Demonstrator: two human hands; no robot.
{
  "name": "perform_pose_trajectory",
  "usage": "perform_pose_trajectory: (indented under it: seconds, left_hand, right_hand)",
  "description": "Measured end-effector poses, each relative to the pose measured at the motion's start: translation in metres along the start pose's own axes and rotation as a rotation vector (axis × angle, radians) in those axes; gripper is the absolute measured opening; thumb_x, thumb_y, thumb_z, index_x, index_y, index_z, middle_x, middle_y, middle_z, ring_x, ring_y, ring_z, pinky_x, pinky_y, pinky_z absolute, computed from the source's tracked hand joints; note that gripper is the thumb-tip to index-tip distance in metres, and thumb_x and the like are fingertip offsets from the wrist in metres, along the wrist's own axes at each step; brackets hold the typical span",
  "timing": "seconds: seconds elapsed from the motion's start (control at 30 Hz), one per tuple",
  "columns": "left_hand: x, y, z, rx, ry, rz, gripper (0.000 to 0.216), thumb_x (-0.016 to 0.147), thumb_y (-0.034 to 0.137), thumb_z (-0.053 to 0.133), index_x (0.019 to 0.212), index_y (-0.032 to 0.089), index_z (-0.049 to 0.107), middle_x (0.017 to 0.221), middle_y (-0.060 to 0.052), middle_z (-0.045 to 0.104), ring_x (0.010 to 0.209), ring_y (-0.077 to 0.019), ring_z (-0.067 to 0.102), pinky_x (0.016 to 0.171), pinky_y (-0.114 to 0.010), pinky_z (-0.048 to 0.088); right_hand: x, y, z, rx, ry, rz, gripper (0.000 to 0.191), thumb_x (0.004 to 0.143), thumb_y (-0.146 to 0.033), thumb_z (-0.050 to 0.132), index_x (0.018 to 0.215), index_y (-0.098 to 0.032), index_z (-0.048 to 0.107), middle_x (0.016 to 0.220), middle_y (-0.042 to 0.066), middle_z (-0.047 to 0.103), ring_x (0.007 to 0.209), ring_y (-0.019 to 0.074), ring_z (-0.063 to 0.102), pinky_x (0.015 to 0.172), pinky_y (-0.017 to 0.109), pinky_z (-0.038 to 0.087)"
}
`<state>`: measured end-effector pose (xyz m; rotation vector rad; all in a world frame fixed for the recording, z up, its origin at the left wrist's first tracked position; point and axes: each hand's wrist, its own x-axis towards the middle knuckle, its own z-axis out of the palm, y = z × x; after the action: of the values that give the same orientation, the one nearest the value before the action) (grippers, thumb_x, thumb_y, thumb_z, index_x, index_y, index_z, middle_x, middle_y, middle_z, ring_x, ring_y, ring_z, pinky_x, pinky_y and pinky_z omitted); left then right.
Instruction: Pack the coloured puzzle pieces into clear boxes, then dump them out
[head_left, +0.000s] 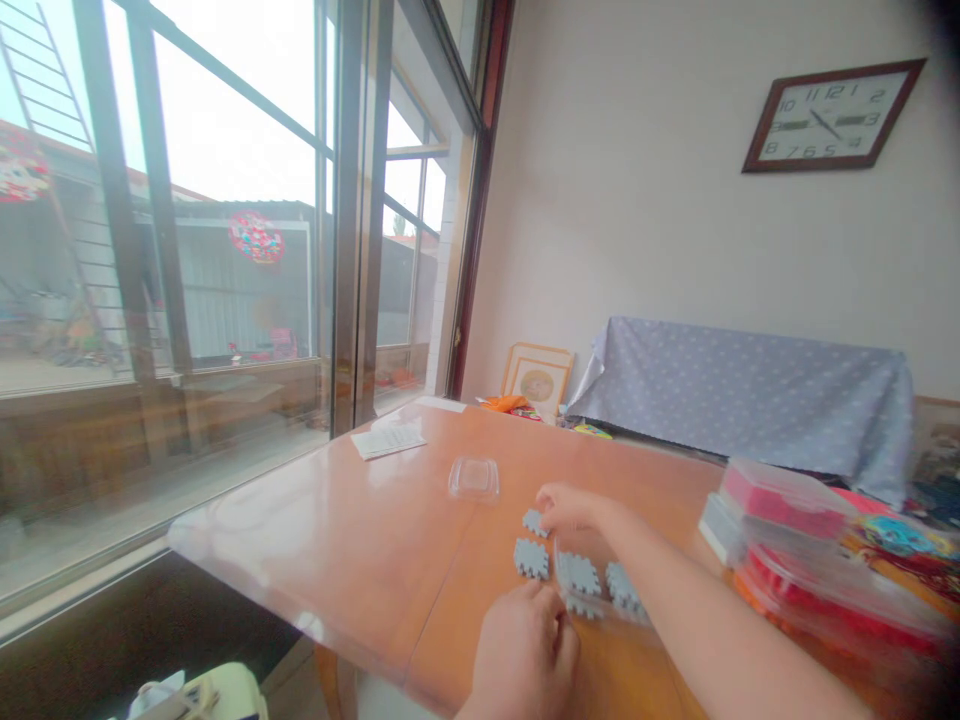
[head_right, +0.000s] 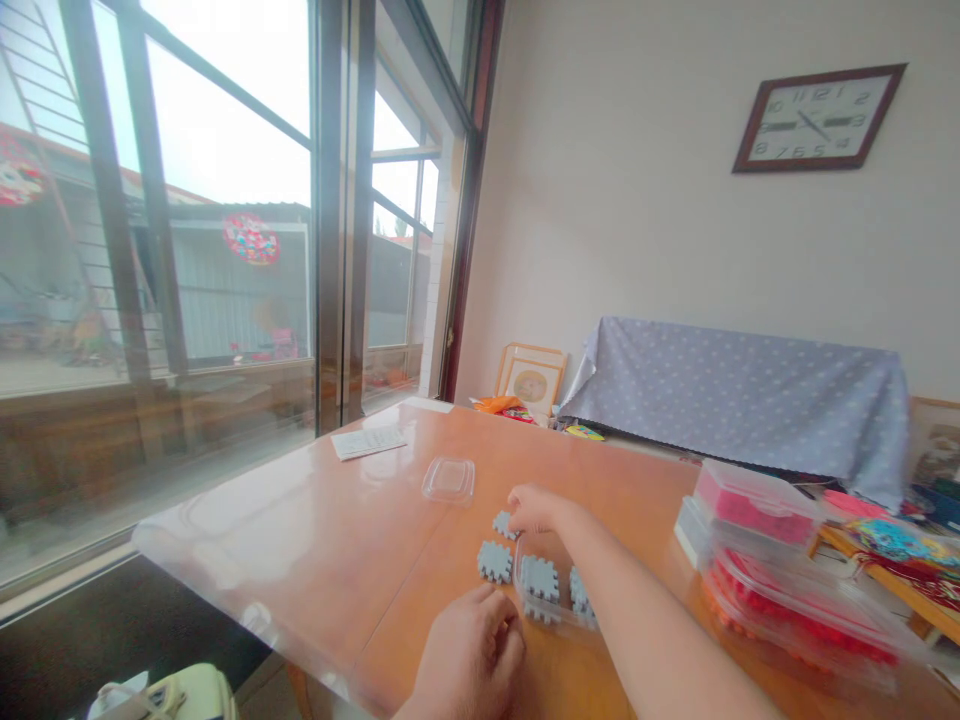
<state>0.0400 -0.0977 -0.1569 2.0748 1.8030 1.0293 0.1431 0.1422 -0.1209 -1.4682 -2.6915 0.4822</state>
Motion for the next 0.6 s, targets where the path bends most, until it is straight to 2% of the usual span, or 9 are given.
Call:
perform_pose_trajectory:
  seconds: [0.1,0.23,0.4,0.5,0.6]
  left_hand:
    - [0.0,0.0,0.0,-0.006,0.004,-0.006,0.012,0.083,0.019,0.048,0.075,0.022,0.057,0.082,0.0,0.065,0.073,-0.0131,0.058,0.064,-0.022,0.036]
    - [0.002,-0.002,0.001,0.007,-0.022,-0.028,0.012,0.081,0.018,0.049,0.075,0.022,0.059,0.082,-0.001,0.066,0.073,-0.0137,0.059,0.064,-0.022,0.037]
    - [0.005,-0.009,0.014,0.012,-0.028,-0.023,0.012,0.079,0.02,0.052,0.077,0.022,0.063,0.084,-0.002,0.068,0.077,-0.0158,0.062,0.065,-0.023,0.039]
    - [0.007,-0.013,0.02,0.026,-0.012,-0.031,0.01,0.077,0.02,0.053,0.076,0.022,0.062,0.083,-0.002,0.068,0.076,-0.016,0.062,0.064,-0.024,0.039]
    - [0.005,-0.011,0.016,0.015,-0.016,-0.013,0.009,0.079,0.02,0.052,0.075,0.022,0.06,0.083,-0.001,0.068,0.075,-0.015,0.061,0.064,-0.023,0.039]
  right_hand:
    - [0.0,-0.004,0.0,-0.057,-0.05,0.028,0.026,0.058,-0.034,0.08,0.075,-0.018,0.068,0.064,-0.004,0.059,0.066,0.0141,0.055,0.059,0.023,0.038]
    - [0.005,-0.016,-0.001,-0.126,-0.143,0.053,0.031,0.052,-0.04,0.082,0.056,-0.017,0.061,0.054,-0.003,0.051,0.059,0.0155,0.053,0.056,0.026,0.036]
    - [0.009,-0.026,-0.004,-0.142,-0.21,0.047,0.026,0.05,-0.034,0.079,0.051,-0.017,0.059,0.051,-0.002,0.052,0.056,0.0155,0.053,0.054,0.027,0.036]
    - [0.007,-0.028,-0.004,-0.114,-0.193,0.035,0.024,0.05,-0.031,0.078,0.052,-0.017,0.058,0.051,-0.003,0.052,0.054,0.0147,0.052,0.051,0.026,0.034]
    - [0.002,-0.028,-0.006,-0.064,-0.14,0.022,0.021,0.053,-0.028,0.075,0.056,-0.018,0.057,0.055,-0.003,0.053,0.056,0.0139,0.052,0.051,0.025,0.034]
